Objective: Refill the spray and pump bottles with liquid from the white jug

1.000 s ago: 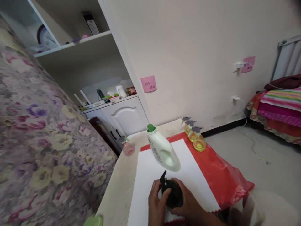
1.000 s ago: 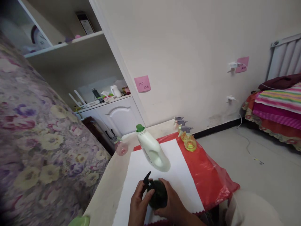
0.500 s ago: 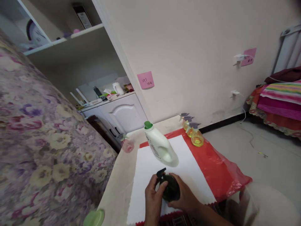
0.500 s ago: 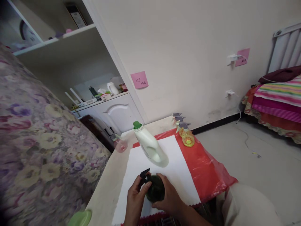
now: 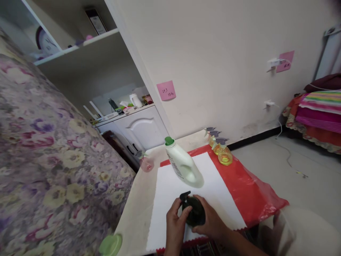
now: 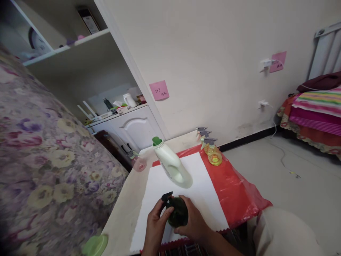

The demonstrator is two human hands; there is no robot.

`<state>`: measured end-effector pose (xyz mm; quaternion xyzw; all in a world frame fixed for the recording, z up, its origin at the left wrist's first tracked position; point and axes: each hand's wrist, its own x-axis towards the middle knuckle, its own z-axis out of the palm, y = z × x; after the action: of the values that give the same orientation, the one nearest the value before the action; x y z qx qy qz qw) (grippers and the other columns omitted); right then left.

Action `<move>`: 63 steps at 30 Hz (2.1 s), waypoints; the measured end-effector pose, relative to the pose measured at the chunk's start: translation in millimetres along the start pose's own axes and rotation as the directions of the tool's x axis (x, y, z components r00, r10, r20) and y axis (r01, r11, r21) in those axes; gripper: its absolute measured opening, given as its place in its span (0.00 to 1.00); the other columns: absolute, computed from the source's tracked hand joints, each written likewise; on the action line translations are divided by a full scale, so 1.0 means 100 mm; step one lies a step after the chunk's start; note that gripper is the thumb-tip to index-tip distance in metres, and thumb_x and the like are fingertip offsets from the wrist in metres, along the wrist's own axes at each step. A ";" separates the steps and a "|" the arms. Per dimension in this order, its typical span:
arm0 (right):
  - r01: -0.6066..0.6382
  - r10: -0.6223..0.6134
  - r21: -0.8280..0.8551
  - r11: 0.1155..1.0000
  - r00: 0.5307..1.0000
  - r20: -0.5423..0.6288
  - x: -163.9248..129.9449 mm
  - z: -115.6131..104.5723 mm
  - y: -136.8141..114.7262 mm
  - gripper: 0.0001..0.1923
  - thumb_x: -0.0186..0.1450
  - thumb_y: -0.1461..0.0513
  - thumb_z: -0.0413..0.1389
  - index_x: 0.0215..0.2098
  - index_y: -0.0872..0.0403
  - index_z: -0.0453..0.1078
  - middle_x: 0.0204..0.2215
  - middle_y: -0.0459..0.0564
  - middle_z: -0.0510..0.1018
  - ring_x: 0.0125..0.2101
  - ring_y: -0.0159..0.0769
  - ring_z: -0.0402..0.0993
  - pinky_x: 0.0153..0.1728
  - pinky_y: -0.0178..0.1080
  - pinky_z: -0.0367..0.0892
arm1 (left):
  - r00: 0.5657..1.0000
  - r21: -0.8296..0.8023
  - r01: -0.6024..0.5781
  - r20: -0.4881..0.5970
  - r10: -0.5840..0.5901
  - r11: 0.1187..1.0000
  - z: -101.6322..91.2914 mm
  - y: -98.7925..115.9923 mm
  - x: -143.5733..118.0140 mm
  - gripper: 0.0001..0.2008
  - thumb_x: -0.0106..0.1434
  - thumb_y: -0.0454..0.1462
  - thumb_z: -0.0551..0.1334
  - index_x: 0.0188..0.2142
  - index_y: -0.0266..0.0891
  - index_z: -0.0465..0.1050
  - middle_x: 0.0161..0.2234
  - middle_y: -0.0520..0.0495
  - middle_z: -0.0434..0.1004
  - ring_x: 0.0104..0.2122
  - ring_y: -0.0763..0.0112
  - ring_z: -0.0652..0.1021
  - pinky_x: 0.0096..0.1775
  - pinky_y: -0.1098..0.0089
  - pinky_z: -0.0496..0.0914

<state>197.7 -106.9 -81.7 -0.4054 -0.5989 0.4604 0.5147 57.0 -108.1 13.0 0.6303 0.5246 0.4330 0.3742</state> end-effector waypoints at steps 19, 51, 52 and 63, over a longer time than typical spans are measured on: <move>0.001 -0.001 -0.023 1.000 1.000 0.003 0.01 -0.02 0.03 0.52 0.40 0.65 0.69 0.60 0.50 0.53 0.56 0.55 0.67 0.55 0.52 0.64 0.56 0.53 0.58 | 1.000 -0.004 0.000 -0.004 0.000 1.000 0.00 -0.01 0.04 0.19 0.55 0.40 0.66 0.46 0.40 0.75 0.45 0.44 0.80 0.47 0.57 0.77 0.52 0.59 0.68; -0.003 0.003 -0.005 1.000 1.000 0.016 0.00 -0.03 0.03 0.52 0.40 0.66 0.69 0.60 0.50 0.53 0.57 0.55 0.66 0.56 0.52 0.63 0.57 0.53 0.58 | 0.997 -0.022 0.000 0.083 0.002 1.000 -0.05 -0.03 0.01 0.21 0.57 0.40 0.64 0.50 0.40 0.72 0.52 0.43 0.75 0.54 0.58 0.72 0.57 0.61 0.63; -0.008 0.008 -0.009 1.000 1.000 0.011 0.00 -0.03 0.04 0.52 0.40 0.66 0.69 0.61 0.51 0.53 0.57 0.56 0.66 0.56 0.52 0.63 0.57 0.53 0.58 | 0.997 -0.020 -0.015 0.072 0.016 1.000 -0.03 -0.02 0.01 0.20 0.56 0.39 0.65 0.50 0.40 0.72 0.51 0.43 0.75 0.53 0.58 0.73 0.56 0.62 0.64; -0.001 0.001 -0.034 0.999 1.000 0.003 0.01 -0.02 0.04 0.52 0.39 0.65 0.69 0.60 0.51 0.53 0.57 0.56 0.66 0.56 0.52 0.63 0.57 0.53 0.57 | 0.999 -0.012 -0.029 0.045 0.029 1.000 -0.02 -0.03 0.01 0.16 0.59 0.41 0.63 0.46 0.41 0.74 0.46 0.45 0.77 0.49 0.58 0.74 0.53 0.62 0.66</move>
<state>199.7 -104.9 -85.2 -0.4139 -0.6073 0.4510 0.5064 54.1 -106.3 11.2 0.6453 0.5044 0.4271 0.3830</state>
